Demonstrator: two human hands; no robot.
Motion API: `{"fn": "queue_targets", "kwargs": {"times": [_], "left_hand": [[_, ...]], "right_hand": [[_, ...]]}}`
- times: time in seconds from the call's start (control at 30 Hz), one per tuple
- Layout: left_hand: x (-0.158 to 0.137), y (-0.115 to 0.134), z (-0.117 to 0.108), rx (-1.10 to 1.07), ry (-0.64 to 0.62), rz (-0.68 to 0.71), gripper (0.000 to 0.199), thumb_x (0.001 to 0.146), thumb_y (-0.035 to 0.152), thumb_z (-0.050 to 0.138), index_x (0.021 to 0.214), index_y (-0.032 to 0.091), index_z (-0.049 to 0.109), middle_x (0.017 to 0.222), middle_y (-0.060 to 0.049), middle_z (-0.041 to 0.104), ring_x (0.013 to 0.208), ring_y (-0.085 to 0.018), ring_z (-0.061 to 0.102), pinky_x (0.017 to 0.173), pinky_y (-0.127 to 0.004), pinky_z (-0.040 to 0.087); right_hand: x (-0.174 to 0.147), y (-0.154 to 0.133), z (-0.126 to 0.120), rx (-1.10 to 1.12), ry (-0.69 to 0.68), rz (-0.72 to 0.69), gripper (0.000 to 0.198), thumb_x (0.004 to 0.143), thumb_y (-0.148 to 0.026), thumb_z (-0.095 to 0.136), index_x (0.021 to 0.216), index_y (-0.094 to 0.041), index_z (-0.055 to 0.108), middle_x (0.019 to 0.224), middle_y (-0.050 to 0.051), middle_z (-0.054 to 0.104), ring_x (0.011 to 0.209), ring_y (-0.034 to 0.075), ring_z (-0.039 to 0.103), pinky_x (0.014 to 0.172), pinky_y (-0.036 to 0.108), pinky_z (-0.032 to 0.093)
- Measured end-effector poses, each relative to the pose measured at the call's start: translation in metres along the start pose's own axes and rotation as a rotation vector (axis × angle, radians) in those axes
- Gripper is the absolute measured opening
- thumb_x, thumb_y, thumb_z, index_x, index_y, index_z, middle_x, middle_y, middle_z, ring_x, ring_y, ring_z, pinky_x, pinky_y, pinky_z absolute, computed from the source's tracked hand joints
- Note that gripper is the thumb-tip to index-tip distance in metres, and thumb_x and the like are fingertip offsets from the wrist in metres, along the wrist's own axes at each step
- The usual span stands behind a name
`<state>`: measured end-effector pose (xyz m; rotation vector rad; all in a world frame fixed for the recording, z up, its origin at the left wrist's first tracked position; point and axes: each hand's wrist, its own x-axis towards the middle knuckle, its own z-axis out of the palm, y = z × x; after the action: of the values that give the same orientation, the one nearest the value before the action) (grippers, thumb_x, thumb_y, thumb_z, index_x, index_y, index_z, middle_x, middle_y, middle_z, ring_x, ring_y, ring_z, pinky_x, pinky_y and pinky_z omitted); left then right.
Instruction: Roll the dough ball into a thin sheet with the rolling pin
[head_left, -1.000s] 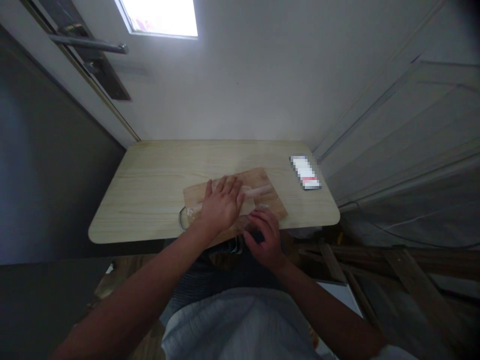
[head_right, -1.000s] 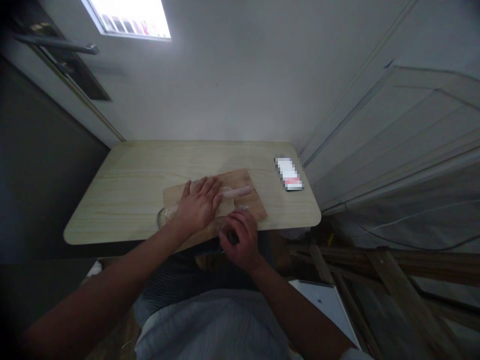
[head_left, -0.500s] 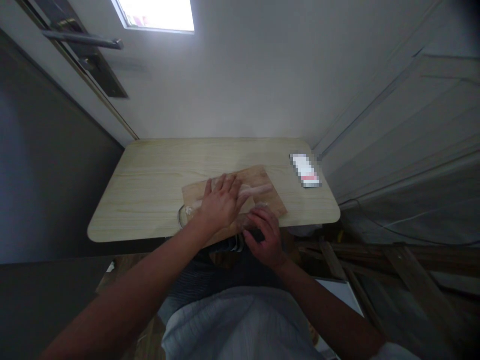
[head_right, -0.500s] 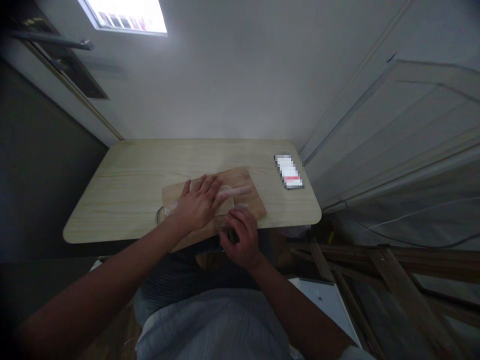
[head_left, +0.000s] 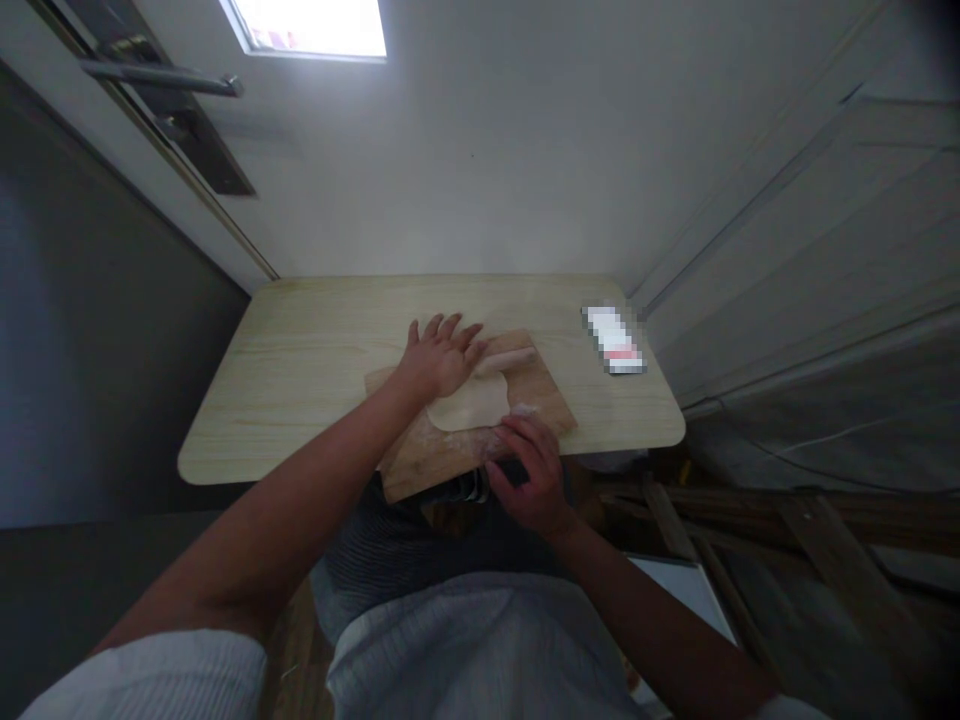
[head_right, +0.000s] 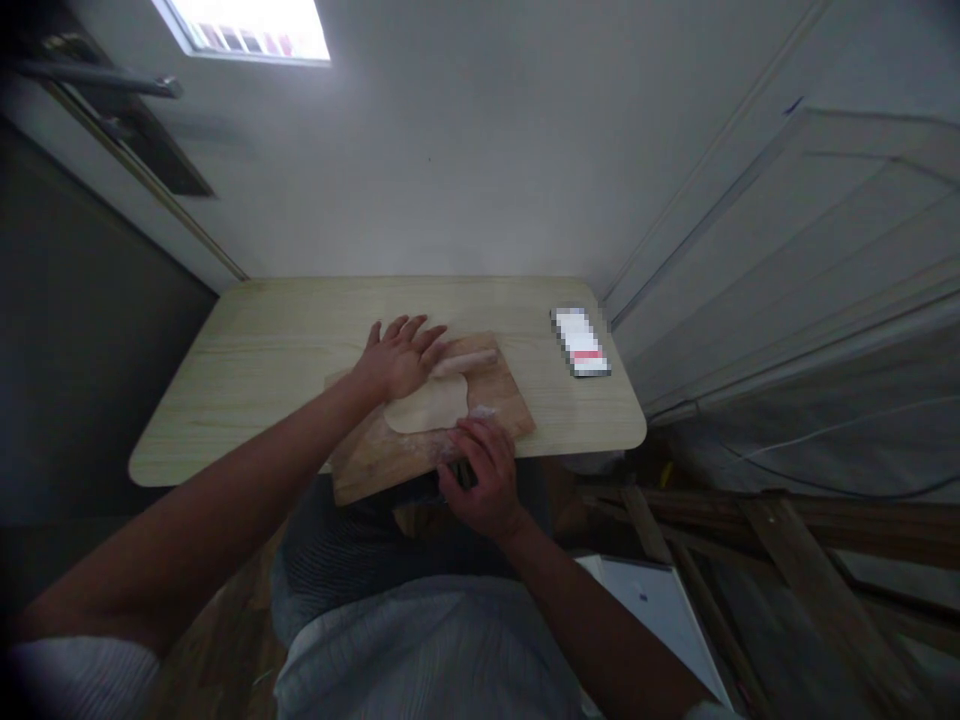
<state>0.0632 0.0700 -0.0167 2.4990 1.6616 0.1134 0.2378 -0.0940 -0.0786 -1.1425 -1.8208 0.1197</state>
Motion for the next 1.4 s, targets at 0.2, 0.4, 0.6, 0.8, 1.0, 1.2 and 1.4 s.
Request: {"fn": "queue_targets", "kwargs": {"times": [0.2,0.4,0.6,0.8,1.0,1.2,1.4], "left_hand": [[-0.033,0.017,0.0,-0.008,0.103,0.046,0.064,0.103,0.057,0.013,0.153,0.03,0.041,0.163,-0.007,0.036,0.15,-0.034,0.028,0.119,-0.064,0.019],[-0.07,0.035,0.001,-0.046,0.151,0.078,0.065,0.104,0.055,0.02,0.157,0.021,0.032,0.162,-0.01,0.038,0.151,-0.03,0.029,0.122,-0.057,0.018],[-0.074,0.035,0.001,-0.052,0.127,0.098,0.065,0.104,0.055,0.016,0.157,0.022,0.033,0.163,-0.009,0.036,0.152,-0.029,0.026,0.122,-0.057,0.018],[-0.029,0.01,0.001,-0.046,0.051,0.057,0.065,0.102,0.059,0.012,0.158,0.032,0.031,0.164,-0.005,0.034,0.151,-0.033,0.026,0.119,-0.062,0.02],[0.002,-0.007,0.005,-0.071,-0.02,0.009,0.069,0.1,0.063,0.007,0.16,0.033,0.025,0.166,-0.005,0.029,0.152,-0.034,0.024,0.118,-0.065,0.021],[-0.026,0.011,0.001,-0.034,0.055,0.033,0.069,0.101,0.063,0.011,0.158,0.03,0.03,0.164,-0.006,0.033,0.152,-0.032,0.025,0.12,-0.061,0.018],[-0.064,0.031,0.002,-0.062,0.136,0.082,0.064,0.102,0.059,0.02,0.157,0.028,0.033,0.161,-0.007,0.039,0.151,-0.029,0.028,0.122,-0.056,0.019]], "right_hand": [[0.0,-0.001,0.0,0.01,0.01,0.01,0.045,0.084,-0.026,0.068,0.128,-0.024,0.059,0.127,0.012,0.065,0.123,0.03,0.06,0.106,0.055,0.048],[0.001,-0.001,0.0,0.039,0.009,0.013,0.04,0.084,-0.024,0.068,0.123,-0.023,0.061,0.123,0.011,0.066,0.121,0.029,0.06,0.107,0.055,0.047],[0.001,-0.001,0.002,0.045,0.02,0.039,0.033,0.086,-0.021,0.066,0.119,-0.024,0.064,0.116,0.009,0.067,0.117,0.027,0.062,0.105,0.053,0.049],[0.001,-0.001,0.002,0.042,0.033,0.036,0.033,0.085,-0.021,0.067,0.118,-0.023,0.064,0.115,0.01,0.067,0.116,0.027,0.062,0.103,0.052,0.051],[0.0,0.001,0.002,0.024,0.029,0.021,0.033,0.086,-0.022,0.065,0.119,-0.023,0.064,0.115,0.01,0.068,0.115,0.027,0.063,0.101,0.052,0.052],[-0.002,0.001,0.003,0.016,0.035,0.044,0.035,0.087,-0.023,0.065,0.121,-0.023,0.062,0.116,0.011,0.068,0.117,0.027,0.062,0.103,0.053,0.051],[0.002,-0.002,0.001,0.03,0.026,0.052,0.033,0.088,-0.02,0.063,0.121,-0.023,0.064,0.115,0.01,0.068,0.116,0.027,0.062,0.105,0.053,0.05]]}}
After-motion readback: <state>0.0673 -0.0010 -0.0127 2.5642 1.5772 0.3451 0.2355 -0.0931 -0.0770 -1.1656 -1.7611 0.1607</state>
